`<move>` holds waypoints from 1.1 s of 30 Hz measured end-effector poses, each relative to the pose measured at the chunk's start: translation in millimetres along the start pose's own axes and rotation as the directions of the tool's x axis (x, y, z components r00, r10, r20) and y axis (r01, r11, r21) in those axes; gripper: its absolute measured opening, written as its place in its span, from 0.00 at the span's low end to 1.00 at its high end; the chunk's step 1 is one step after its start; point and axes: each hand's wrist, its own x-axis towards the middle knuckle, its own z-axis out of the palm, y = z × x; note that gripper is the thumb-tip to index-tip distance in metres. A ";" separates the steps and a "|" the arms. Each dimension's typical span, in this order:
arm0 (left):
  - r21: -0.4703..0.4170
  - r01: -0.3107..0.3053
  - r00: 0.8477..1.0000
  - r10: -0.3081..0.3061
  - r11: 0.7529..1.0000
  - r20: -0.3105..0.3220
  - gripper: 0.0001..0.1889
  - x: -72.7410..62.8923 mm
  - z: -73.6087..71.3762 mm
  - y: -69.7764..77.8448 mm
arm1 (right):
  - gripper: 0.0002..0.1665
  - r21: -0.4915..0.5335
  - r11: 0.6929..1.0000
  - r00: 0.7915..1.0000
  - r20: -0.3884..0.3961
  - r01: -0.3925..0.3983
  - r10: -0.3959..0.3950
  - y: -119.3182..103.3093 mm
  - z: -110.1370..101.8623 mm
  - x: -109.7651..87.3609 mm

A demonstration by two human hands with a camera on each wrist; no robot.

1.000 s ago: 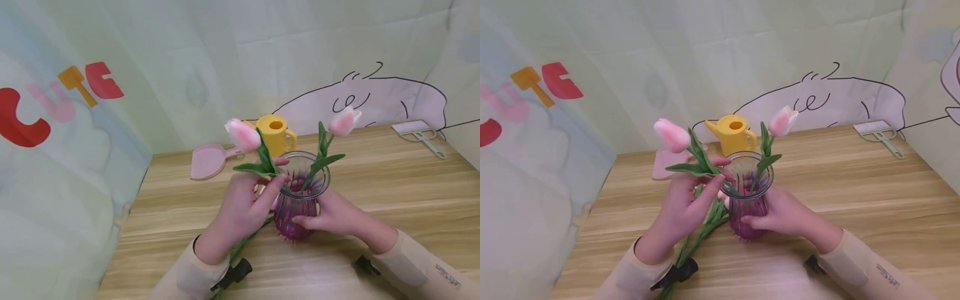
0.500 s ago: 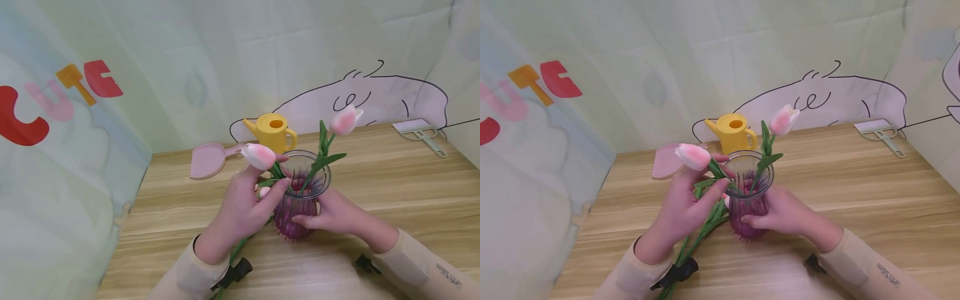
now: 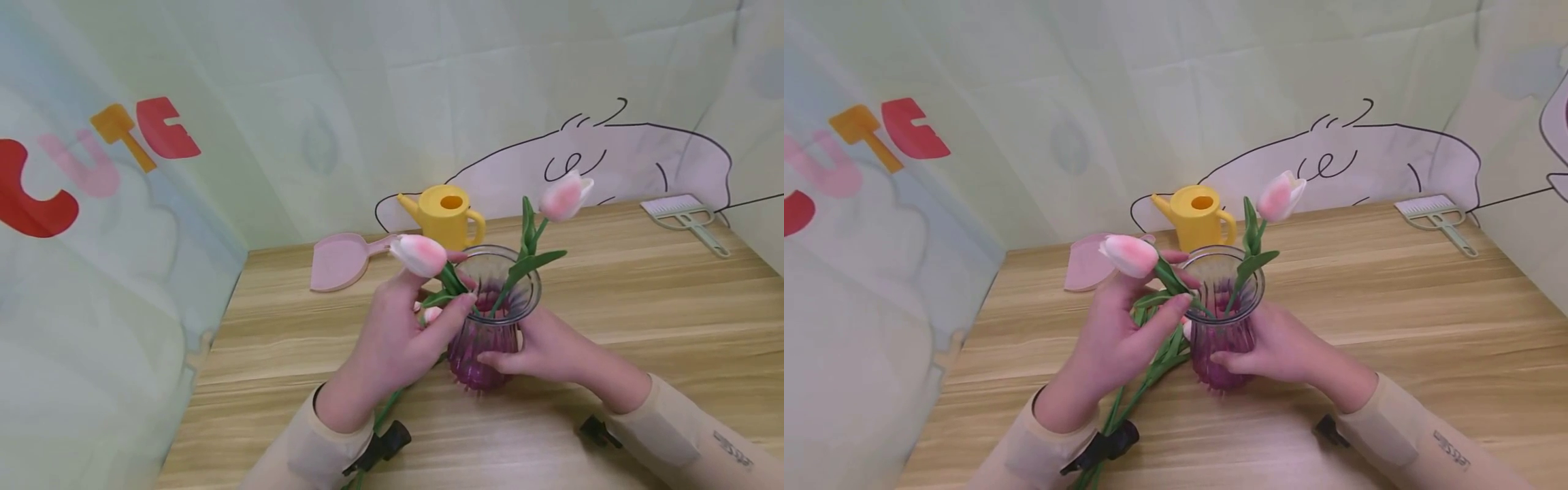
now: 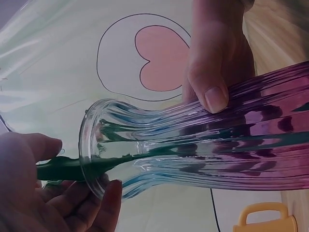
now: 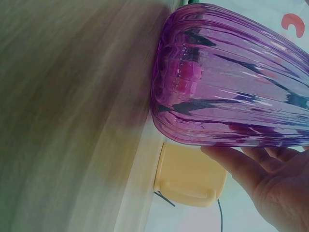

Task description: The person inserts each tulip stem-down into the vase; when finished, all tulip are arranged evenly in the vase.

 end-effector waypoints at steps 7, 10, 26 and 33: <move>0.015 0.012 1.000 -0.012 1.000 0.006 0.25 -0.7 -1.6 0.2 | 0.62 0.009 1.000 1.000 0.005 -0.002 0.002 -2.1 -0.2 1.0; 0.005 0.032 0.999 -0.032 0.999 0.024 0.28 -1.0 -3.7 0.0 | 0.56 0.003 1.000 1.000 0.000 -0.016 0.016 -1.0 0.3 0.1; 0.077 0.207 0.965 -0.216 0.975 0.149 0.41 -2.9 -13.5 -2.2 | 0.48 -0.001 1.000 1.000 -0.003 -0.017 0.017 1.6 1.0 -0.9; 0.226 0.260 0.929 -0.306 0.939 0.206 0.42 -18.8 -22.3 -9.6 | 0.48 0.005 1.000 1.000 -0.006 -0.007 0.007 2.3 2.3 0.4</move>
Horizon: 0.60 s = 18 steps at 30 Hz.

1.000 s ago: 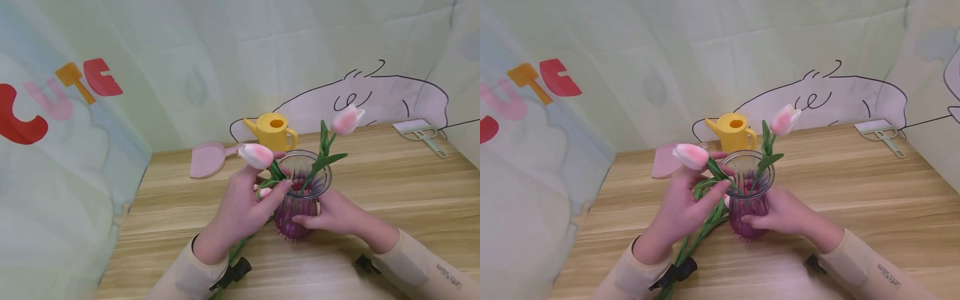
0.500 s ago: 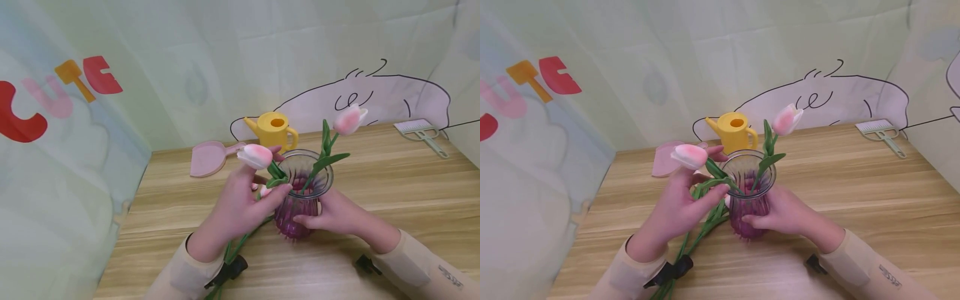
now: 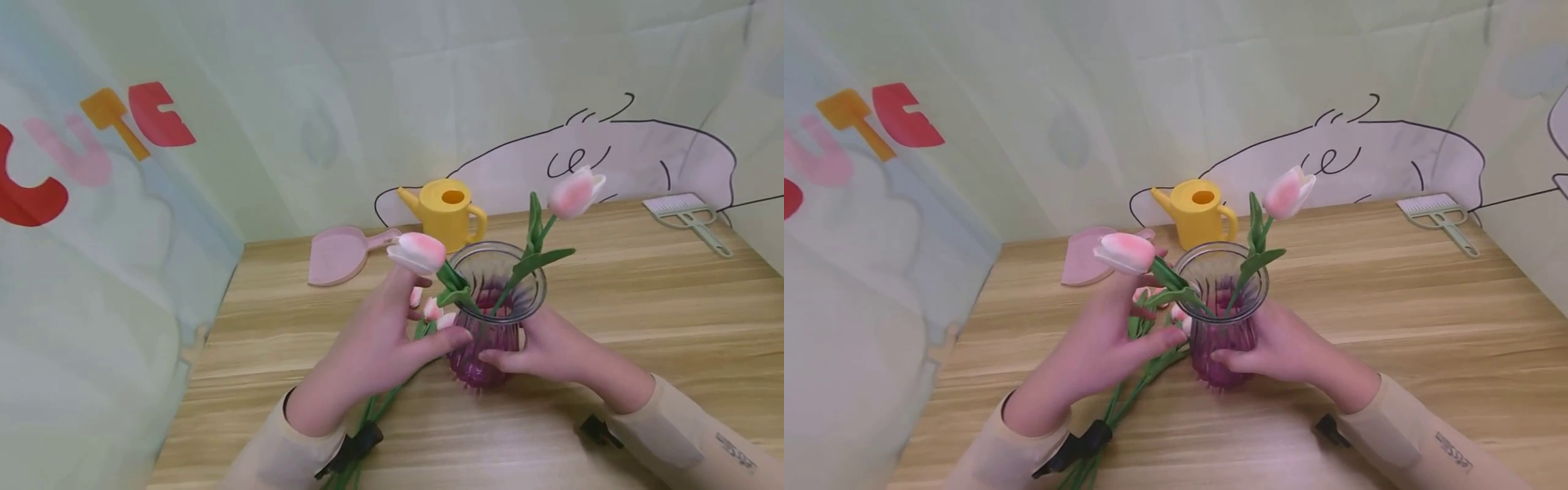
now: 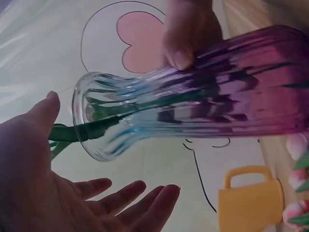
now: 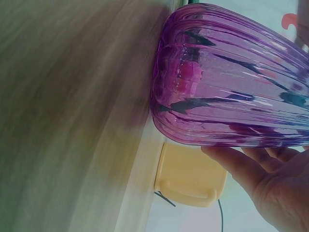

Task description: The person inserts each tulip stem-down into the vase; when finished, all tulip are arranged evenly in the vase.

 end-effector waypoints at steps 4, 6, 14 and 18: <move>0.104 0.032 0.999 -0.036 0.994 0.034 0.40 -11.1 -1.4 -19.5 | 0.47 -0.009 1.000 1.000 -0.010 0.009 -0.009 1.8 -0.8 -0.9; 0.121 0.047 0.998 -0.050 0.992 0.024 0.35 -17.9 -1.9 -29.6 | 0.47 -0.011 1.000 1.000 -0.012 0.003 -0.004 1.9 0.3 -0.9; 0.393 0.129 0.979 -0.179 0.910 0.093 0.13 -30.3 5.3 -66.9 | 0.52 -0.026 1.000 0.999 -0.037 0.014 -0.015 0.1 0.8 -3.3; 0.537 0.151 0.903 -0.337 0.830 0.267 0.18 -33.3 11.2 -80.9 | 0.52 -0.040 0.999 1.000 -0.028 0.002 -0.003 -1.1 0.6 -2.0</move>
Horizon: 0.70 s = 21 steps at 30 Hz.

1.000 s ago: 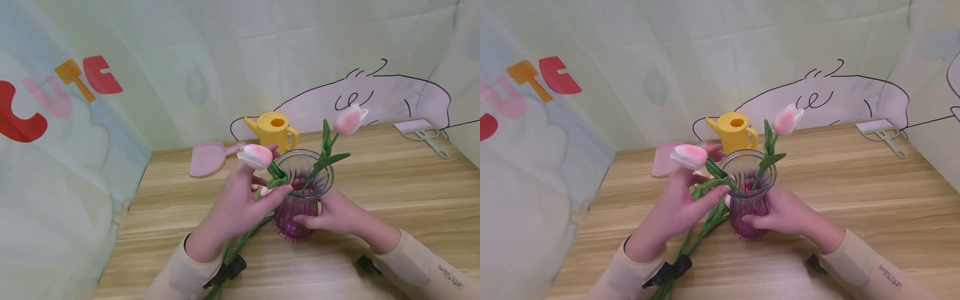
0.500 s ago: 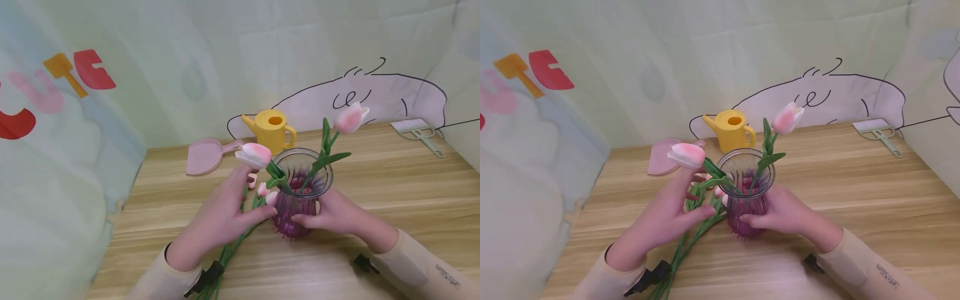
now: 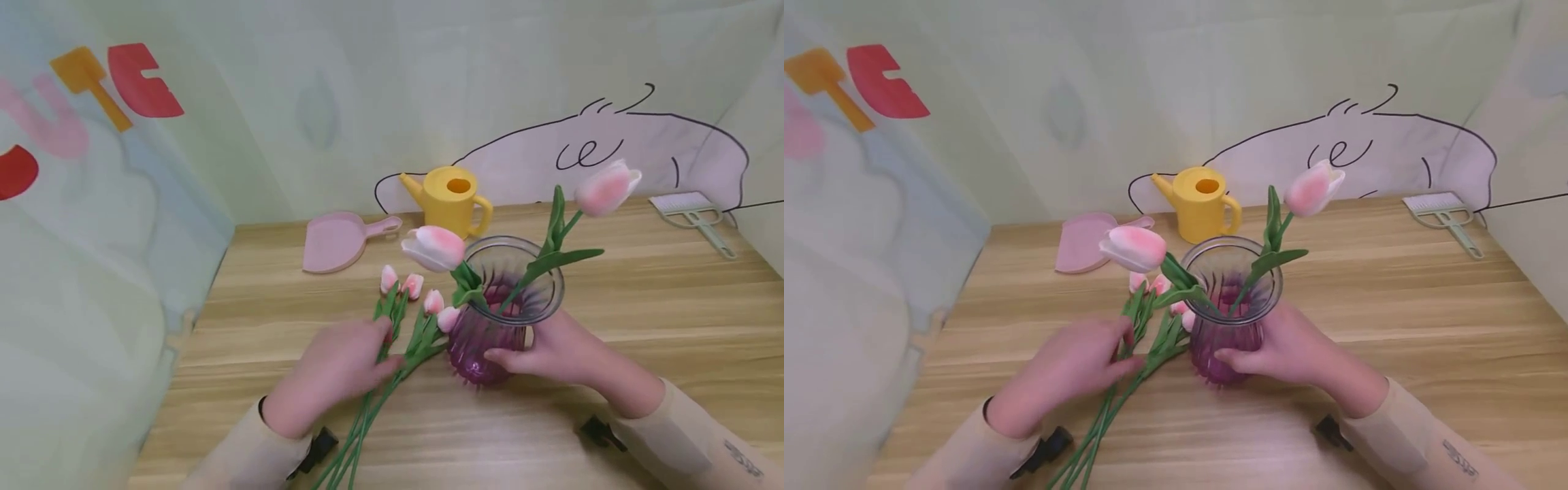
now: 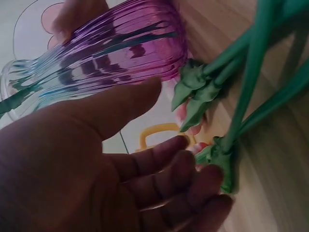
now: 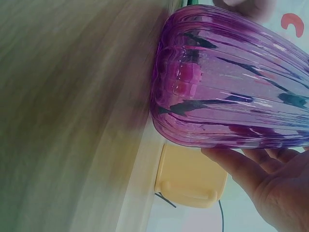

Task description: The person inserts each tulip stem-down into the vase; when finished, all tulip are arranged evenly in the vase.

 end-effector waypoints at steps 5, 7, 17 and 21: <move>0.026 0.028 0.992 -0.031 0.999 0.125 0.21 0.3 4.4 -1.4 | 0.51 0.006 1.000 1.000 0.012 -0.022 0.022 -2.1 -1.4 1.8; 0.026 0.030 0.990 -0.034 0.999 0.139 0.20 -0.1 5.9 -1.9 | 0.51 0.012 1.000 0.999 0.015 -0.029 0.029 -2.2 -1.4 2.4; 0.000 0.036 0.982 -0.035 0.999 0.187 0.10 2.4 8.3 -1.3 | 0.48 0.008 0.999 0.999 0.018 -0.050 0.050 -0.7 -2.0 -0.1; -0.004 0.011 0.983 -0.010 1.000 0.182 0.06 2.3 9.7 -2.1 | 0.49 0.013 0.999 0.999 0.013 -0.040 0.040 -1.0 -1.5 -0.5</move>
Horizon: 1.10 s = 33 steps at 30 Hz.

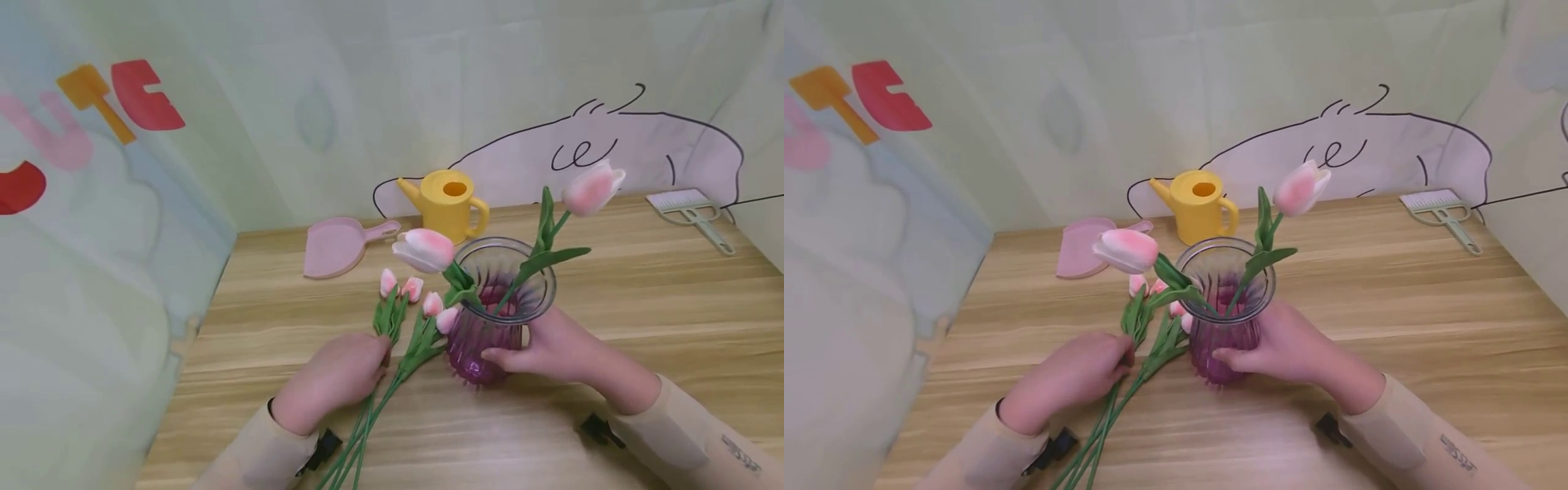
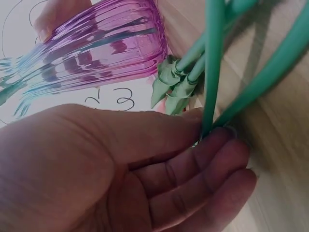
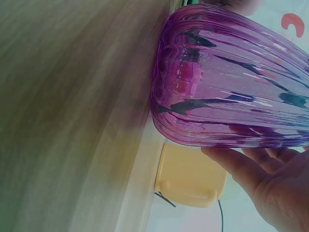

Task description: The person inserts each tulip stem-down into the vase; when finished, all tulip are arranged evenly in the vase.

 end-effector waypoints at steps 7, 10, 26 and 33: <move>-0.018 0.010 1.000 -0.010 1.000 -0.023 0.03 1.2 -0.4 -3.2 | 0.49 0.007 1.000 1.000 0.005 0.010 -0.010 -0.3 1.4 0.7; -0.031 -0.007 0.999 0.006 0.999 -0.047 0.02 0.3 -2.9 -4.2 | 0.48 0.009 1.000 1.000 0.009 0.006 -0.006 -0.6 1.2 1.2; -0.146 -0.038 0.985 0.012 0.989 -0.174 0.09 -6.8 -11.2 -12.5 | 0.47 0.008 1.000 1.000 0.008 -0.003 0.003 2.6 2.0 -0.7; -0.135 -0.085 0.961 0.045 0.987 -0.273 0.11 -14.8 -23.5 -15.5 | 0.47 -0.001 1.000 1.000 0.000 0.020 -0.020 2.4 1.4 0.1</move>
